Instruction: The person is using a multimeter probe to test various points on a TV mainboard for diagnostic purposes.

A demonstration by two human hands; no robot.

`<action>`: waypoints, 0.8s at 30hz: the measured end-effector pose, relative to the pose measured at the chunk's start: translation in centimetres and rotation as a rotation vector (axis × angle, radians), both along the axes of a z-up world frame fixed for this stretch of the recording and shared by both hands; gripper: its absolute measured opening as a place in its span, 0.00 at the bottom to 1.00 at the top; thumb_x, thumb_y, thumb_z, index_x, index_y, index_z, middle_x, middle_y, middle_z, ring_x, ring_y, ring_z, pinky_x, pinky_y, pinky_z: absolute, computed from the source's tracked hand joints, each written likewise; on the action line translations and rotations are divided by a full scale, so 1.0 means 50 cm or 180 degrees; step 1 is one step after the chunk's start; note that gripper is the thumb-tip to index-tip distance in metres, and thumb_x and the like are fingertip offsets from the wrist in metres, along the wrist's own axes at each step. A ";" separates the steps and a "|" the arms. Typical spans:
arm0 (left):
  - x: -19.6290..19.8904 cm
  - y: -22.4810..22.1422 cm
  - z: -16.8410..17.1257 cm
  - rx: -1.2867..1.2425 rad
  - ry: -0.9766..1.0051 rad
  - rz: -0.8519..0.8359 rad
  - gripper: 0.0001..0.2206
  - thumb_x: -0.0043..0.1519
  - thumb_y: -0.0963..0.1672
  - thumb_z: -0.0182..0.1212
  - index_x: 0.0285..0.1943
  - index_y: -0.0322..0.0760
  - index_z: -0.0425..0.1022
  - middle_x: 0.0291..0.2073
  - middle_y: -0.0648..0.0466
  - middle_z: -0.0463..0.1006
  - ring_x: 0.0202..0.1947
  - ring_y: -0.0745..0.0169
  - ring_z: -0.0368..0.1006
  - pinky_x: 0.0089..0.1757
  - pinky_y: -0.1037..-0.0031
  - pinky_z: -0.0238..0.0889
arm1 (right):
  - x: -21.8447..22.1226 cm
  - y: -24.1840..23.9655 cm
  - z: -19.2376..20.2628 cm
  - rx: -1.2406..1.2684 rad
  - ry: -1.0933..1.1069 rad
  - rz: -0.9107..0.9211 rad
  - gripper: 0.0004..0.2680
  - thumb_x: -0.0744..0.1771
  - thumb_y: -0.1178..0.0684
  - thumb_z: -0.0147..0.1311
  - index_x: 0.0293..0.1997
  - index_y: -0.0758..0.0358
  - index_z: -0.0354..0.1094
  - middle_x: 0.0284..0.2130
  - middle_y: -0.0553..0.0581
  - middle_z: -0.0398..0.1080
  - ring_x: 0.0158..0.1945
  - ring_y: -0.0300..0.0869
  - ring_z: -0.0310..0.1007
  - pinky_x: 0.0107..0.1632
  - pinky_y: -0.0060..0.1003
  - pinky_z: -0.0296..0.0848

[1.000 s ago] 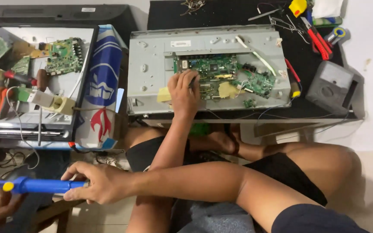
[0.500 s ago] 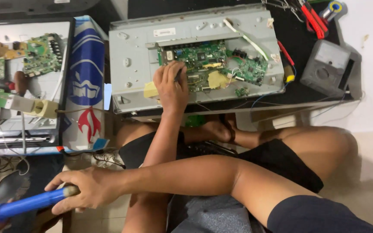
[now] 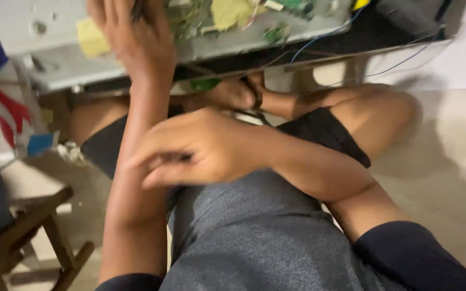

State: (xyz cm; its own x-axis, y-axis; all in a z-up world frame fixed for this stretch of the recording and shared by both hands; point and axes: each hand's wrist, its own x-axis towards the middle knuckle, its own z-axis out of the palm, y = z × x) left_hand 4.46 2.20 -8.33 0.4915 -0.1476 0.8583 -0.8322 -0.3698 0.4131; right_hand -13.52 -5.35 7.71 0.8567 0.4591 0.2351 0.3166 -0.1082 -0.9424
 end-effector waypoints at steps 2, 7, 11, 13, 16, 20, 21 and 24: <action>-0.018 -0.017 0.075 -0.0040 -0.0071 -0.0161 0.08 0.75 0.46 0.49 0.54 0.42 0.73 0.49 0.52 0.77 0.47 0.48 0.75 0.53 0.58 0.62 | -0.017 -0.098 -0.007 -0.0198 0.0022 -0.0795 0.07 0.71 0.53 0.58 0.54 0.60 0.72 0.48 0.54 0.78 0.47 0.39 0.80 0.52 0.31 0.77; -0.029 -0.031 0.100 -0.0179 -0.0255 -0.0189 0.08 0.75 0.45 0.50 0.50 0.38 0.73 0.44 0.50 0.80 0.43 0.53 0.76 0.54 0.63 0.59 | -0.038 -0.382 -0.104 -0.0463 -0.0446 -0.3174 0.06 0.74 0.53 0.52 0.49 0.64 0.71 0.43 0.57 0.77 0.39 0.41 0.78 0.43 0.31 0.74; -0.032 -0.032 0.114 0.0155 0.0056 -0.0046 0.08 0.76 0.43 0.51 0.49 0.35 0.74 0.44 0.48 0.80 0.45 0.52 0.77 0.55 0.61 0.59 | -0.022 -0.537 -0.143 -0.1359 -0.1078 -0.3972 0.02 0.72 0.63 0.57 0.48 0.68 0.71 0.41 0.60 0.76 0.43 0.44 0.76 0.46 0.37 0.73; -0.049 -0.019 0.112 0.0245 0.0221 0.0088 0.07 0.75 0.42 0.52 0.47 0.34 0.74 0.43 0.48 0.80 0.44 0.51 0.76 0.55 0.60 0.58 | -0.023 -0.568 -0.166 -0.1728 -0.0895 -0.3940 0.03 0.70 0.65 0.57 0.48 0.67 0.73 0.41 0.56 0.77 0.41 0.42 0.75 0.45 0.36 0.73; -0.042 -0.011 0.118 0.0270 0.0131 0.0066 0.04 0.74 0.40 0.55 0.48 0.33 0.74 0.43 0.47 0.80 0.46 0.50 0.76 0.53 0.63 0.59 | 0.004 -0.593 -0.186 -0.2436 -0.0719 -0.3919 0.05 0.70 0.58 0.63 0.50 0.59 0.77 0.39 0.53 0.81 0.42 0.44 0.81 0.48 0.41 0.73; -0.044 -0.004 0.120 0.0381 0.0437 -0.0002 0.04 0.73 0.41 0.55 0.51 0.35 0.75 0.48 0.47 0.81 0.51 0.50 0.77 0.57 0.60 0.56 | 0.022 -0.587 -0.192 -0.2583 -0.0137 -0.3932 0.06 0.69 0.57 0.61 0.50 0.56 0.75 0.38 0.51 0.81 0.41 0.45 0.80 0.48 0.42 0.71; -0.052 -0.006 0.122 0.0381 0.0403 -0.0035 0.04 0.74 0.40 0.55 0.52 0.34 0.74 0.49 0.48 0.81 0.51 0.53 0.77 0.59 0.60 0.56 | 0.021 -0.591 -0.194 -0.2638 0.0029 -0.4089 0.06 0.68 0.56 0.62 0.48 0.54 0.75 0.36 0.50 0.81 0.41 0.45 0.80 0.47 0.42 0.72; -0.018 -0.014 0.082 0.0117 0.0119 0.0201 0.06 0.66 0.41 0.71 0.49 0.42 0.79 0.44 0.55 0.82 0.50 0.50 0.76 0.56 0.62 0.63 | 0.020 -0.566 -0.153 -0.2661 0.0327 -0.4495 0.07 0.70 0.53 0.57 0.54 0.52 0.72 0.41 0.55 0.79 0.47 0.59 0.78 0.50 0.57 0.75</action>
State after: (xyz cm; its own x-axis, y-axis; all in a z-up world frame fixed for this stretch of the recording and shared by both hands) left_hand 3.56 1.51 -4.25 0.5324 -0.1463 0.8338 -0.7910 -0.4366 0.4285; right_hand -12.53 -33.65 0.08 0.6774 -0.6890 0.2577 -0.5247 -0.6980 -0.4873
